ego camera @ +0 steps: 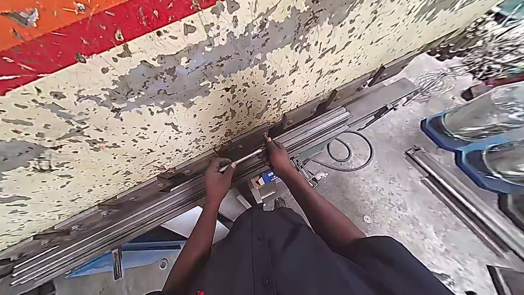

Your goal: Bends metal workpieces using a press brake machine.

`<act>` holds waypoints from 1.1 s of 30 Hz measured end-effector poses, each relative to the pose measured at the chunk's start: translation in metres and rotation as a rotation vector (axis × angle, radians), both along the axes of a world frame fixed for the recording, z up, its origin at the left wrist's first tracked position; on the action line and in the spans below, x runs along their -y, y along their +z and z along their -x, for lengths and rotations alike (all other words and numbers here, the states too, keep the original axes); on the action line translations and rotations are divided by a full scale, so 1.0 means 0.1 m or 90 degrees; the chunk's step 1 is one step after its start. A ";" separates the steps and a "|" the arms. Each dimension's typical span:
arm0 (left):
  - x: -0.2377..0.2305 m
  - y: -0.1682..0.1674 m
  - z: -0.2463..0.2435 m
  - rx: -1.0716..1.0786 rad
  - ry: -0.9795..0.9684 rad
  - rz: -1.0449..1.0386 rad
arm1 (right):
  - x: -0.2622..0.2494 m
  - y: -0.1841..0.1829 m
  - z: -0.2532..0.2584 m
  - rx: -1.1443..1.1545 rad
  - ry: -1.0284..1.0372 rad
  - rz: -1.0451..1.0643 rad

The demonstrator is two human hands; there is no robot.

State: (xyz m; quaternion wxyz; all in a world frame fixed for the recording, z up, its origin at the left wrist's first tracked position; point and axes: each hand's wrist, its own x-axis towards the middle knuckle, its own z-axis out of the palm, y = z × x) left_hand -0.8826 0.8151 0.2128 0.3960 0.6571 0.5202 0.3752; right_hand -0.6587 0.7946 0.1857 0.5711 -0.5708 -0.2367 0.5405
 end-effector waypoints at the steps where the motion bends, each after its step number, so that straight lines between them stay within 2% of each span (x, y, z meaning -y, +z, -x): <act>1: 0.01 0.11 -0.02 0.001 -0.001 -0.044 | -0.02 0.05 0.00 -0.055 -0.010 0.005; 6: -0.15 0.60 -0.30 -0.076 -0.034 -0.185 | -0.14 0.21 -0.03 -0.334 -0.042 0.044; 8: -0.25 0.68 -0.42 -0.071 -0.048 -0.225 | -0.17 0.25 -0.05 -0.385 -0.042 0.059; 13: -0.35 0.71 -0.78 0.007 0.004 -0.342 | -0.19 0.26 -0.11 -0.480 -0.035 0.068; 17: -0.49 0.93 -1.22 0.006 -0.048 -0.465 | -0.18 0.25 -0.20 -0.586 0.013 0.075; 21: -0.57 1.14 -1.81 -0.083 -0.148 -0.512 | -0.17 0.22 -0.29 -0.694 0.042 0.036; 25: -0.57 1.21 -2.46 -0.228 -0.247 -0.473 | -0.16 0.09 -0.28 -0.763 0.056 -0.037; 28: -0.56 1.14 -2.81 -0.339 -0.285 -0.454 | -0.09 0.02 -0.31 -0.748 0.097 -0.058; 30: -0.54 1.05 -2.94 -0.389 -0.302 -0.456 | 0.00 -0.05 -0.36 -0.661 0.140 -0.031; 33: -0.55 0.93 -3.02 -0.363 -0.303 -0.485 | 0.11 -0.21 -0.55 -0.465 0.151 0.046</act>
